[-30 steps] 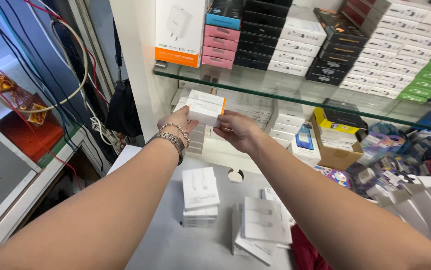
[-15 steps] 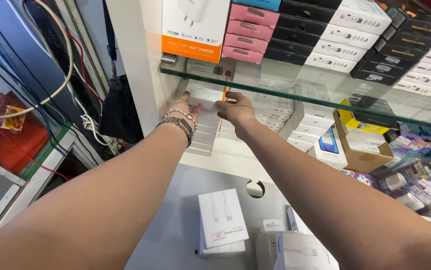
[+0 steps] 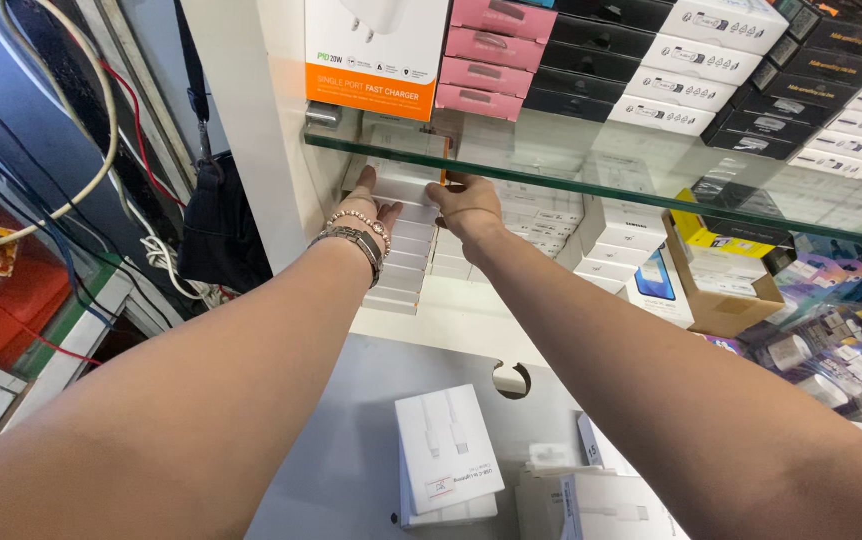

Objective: The person wipes the surfaces of small white product boxes with a maroon cloth, then places each box onto a glass shelf. The action is repeated for multiple boxes in a consistent sequence.

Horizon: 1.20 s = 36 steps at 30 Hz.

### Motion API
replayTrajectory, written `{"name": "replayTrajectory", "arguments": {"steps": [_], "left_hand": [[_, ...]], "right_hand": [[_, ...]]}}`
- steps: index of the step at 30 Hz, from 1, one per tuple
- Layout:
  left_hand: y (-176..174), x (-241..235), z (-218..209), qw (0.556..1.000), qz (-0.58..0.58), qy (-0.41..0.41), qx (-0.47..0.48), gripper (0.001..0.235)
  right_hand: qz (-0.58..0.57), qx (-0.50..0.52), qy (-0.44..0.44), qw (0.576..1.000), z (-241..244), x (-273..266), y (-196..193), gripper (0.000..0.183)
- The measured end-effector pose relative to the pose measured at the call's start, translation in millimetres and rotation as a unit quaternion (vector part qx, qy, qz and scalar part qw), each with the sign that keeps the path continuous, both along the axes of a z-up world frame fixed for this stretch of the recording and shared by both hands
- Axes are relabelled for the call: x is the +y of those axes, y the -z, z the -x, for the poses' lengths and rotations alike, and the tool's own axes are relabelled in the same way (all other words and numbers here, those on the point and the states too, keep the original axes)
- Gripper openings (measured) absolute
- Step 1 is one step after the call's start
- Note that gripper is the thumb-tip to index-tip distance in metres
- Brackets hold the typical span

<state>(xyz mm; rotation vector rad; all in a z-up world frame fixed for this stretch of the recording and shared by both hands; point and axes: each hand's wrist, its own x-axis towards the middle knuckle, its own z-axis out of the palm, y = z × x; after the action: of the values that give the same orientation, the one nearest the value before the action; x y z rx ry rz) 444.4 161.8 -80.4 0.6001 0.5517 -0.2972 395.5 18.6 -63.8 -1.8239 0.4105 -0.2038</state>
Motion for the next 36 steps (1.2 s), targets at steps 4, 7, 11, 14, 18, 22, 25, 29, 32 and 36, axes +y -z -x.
{"name": "replayTrajectory", "arguments": {"steps": [4, 7, 11, 14, 18, 22, 25, 29, 32, 36], "left_hand": [[0, 1, 14, 1.0, -0.021, 0.006, 0.016, 0.058], [-2, -3, 33, 1.0, -0.02, 0.017, 0.012, 0.047], [-11, -10, 72, 0.992, -0.104, 0.07, -0.016, 0.039], [-33, -21, 110, 0.98, -0.171, 0.103, -0.025, 0.031], [-68, -54, 173, 0.985, -0.137, 0.081, -0.069, 0.022], [-93, -91, 235, 0.976, -0.145, 0.122, -0.105, 0.021], [-103, -128, 281, 0.97, -0.159, 0.139, -0.121, 0.021], [-101, -182, 332, 0.966, -0.127, 0.158, -0.158, 0.02], [-99, -227, 362, 0.967, -0.101, 0.171, -0.162, 0.021], [-102, -281, 397, 0.956, -0.128, 0.191, -0.18, 0.027]], "right_hand": [[-0.091, -0.012, -0.029, 0.995, 7, -8, 3, 0.049], [-0.131, 0.008, -0.018, 0.991, 25, -12, -2, 0.049], [-0.164, 0.032, -0.016, 0.986, 58, -15, -20, 0.051], [-0.184, 0.046, -0.046, 0.981, 89, -25, -39, 0.052], [-0.177, 0.037, -0.095, 0.979, 143, -45, -61, 0.052], [-0.17, 0.019, -0.122, 0.978, 208, -79, -77, 0.051], [-0.144, 0.006, -0.12, 0.982, 259, -111, -86, 0.046], [-0.097, -0.015, -0.099, 0.99, 319, -161, -91, 0.039], [-0.049, -0.042, -0.109, 0.992, 360, -201, -102, 0.041], [0.166, -0.035, 0.019, 0.985, 413, -242, -124, 0.046]]}}
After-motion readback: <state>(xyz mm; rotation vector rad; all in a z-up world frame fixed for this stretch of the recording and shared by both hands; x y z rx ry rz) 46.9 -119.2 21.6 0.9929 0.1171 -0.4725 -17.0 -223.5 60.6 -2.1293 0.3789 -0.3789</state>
